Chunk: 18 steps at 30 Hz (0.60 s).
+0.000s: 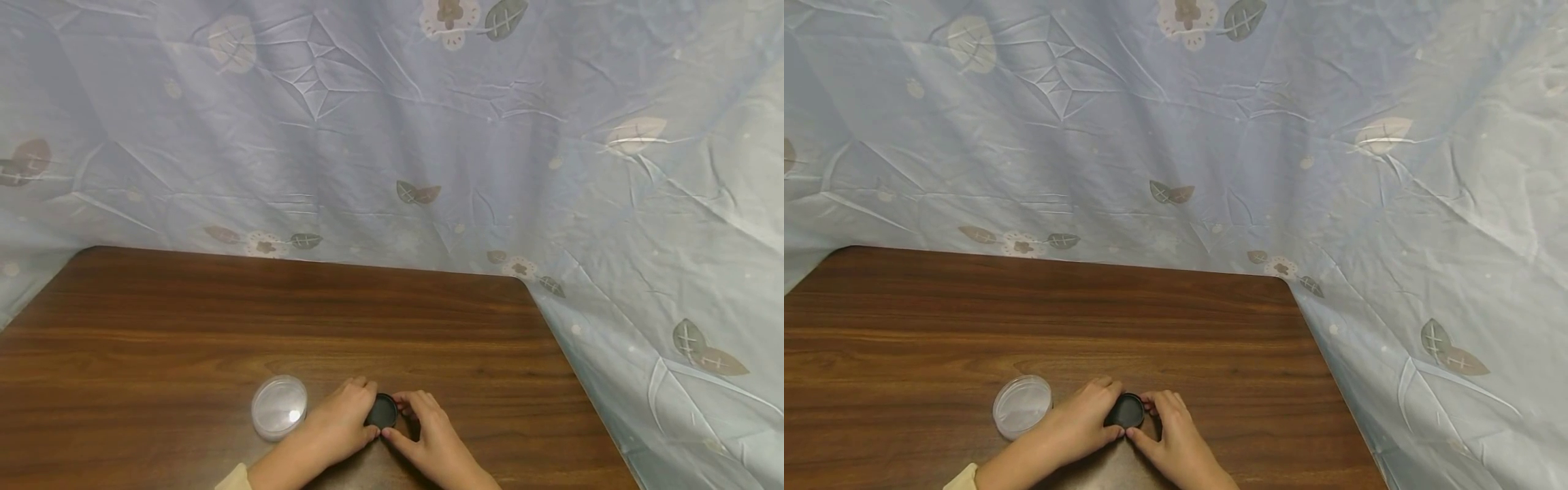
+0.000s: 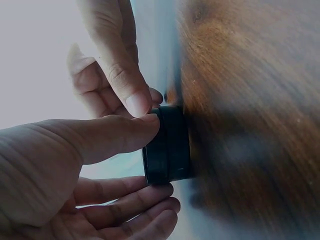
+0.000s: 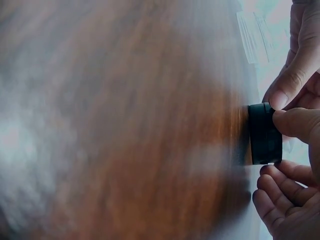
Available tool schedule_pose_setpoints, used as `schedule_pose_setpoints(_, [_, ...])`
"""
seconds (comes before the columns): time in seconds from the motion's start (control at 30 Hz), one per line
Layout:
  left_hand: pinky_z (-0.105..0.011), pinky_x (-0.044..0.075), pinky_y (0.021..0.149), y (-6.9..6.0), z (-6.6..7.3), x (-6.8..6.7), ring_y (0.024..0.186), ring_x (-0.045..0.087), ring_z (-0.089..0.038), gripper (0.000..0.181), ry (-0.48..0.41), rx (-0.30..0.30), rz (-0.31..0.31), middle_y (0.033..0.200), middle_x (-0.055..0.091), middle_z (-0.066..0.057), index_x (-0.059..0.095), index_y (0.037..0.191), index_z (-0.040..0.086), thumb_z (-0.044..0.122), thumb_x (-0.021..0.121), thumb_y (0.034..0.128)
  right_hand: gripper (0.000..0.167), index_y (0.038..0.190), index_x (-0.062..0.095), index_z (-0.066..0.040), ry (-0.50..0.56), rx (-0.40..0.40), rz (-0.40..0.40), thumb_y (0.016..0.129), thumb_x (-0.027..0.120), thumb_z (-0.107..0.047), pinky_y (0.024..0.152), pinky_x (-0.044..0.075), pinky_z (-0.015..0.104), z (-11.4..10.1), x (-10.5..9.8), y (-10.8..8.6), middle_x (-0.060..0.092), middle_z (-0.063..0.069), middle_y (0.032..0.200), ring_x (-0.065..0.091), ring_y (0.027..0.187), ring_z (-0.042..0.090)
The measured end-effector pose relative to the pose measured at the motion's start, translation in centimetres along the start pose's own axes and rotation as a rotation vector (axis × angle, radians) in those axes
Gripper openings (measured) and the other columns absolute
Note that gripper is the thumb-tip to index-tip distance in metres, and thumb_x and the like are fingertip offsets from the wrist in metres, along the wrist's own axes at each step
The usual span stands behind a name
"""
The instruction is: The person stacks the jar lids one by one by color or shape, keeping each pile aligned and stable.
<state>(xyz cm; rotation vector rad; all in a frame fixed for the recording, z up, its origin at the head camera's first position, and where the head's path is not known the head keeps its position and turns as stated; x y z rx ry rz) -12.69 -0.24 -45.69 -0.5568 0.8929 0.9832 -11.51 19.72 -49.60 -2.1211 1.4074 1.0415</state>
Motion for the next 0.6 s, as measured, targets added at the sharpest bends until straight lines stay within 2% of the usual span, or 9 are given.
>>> schedule_pose_setpoints(0.4, [-0.048, 0.062, 0.095, -0.06, -0.27, 0.06, 0.117, 0.069, -0.039, 0.054, -0.011, 0.010, 0.004, 0.122, 0.070, -0.020, 0.067, 0.123, -0.005, 0.019, 0.090, 0.0810, 0.058, 0.137, 0.059, -0.006, -0.002, -0.007, -0.011, 0.098, 0.072, -0.046, 0.099, 0.059, 0.033, -0.09, -0.11, 0.03, 0.066, 0.002, 0.128, 0.061, 0.116, 0.018])
schedule_pose_setpoints(0.6, [-0.053, 0.059, 0.101, -0.78, -0.16, -0.48, 0.127, 0.064, -0.044, 0.061, 0.000, 0.004, 0.021, 0.134, 0.065, -0.027, 0.063, 0.131, -0.008, 0.026, 0.087, 0.0855, 0.064, 0.141, 0.056, -0.006, -0.054, -0.033, 0.034, 0.098, 0.069, -0.051, 0.105, 0.056, 0.044, -0.34, -0.90, -0.05, 0.065, 0.002, 0.132, 0.060, 0.122, 0.020])
Point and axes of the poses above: each hand's wrist, its own y-axis towards the middle knuckle, its own x-axis out of the palm, z = x × y, the point moved 1 cm from there along y, towards the middle knuckle
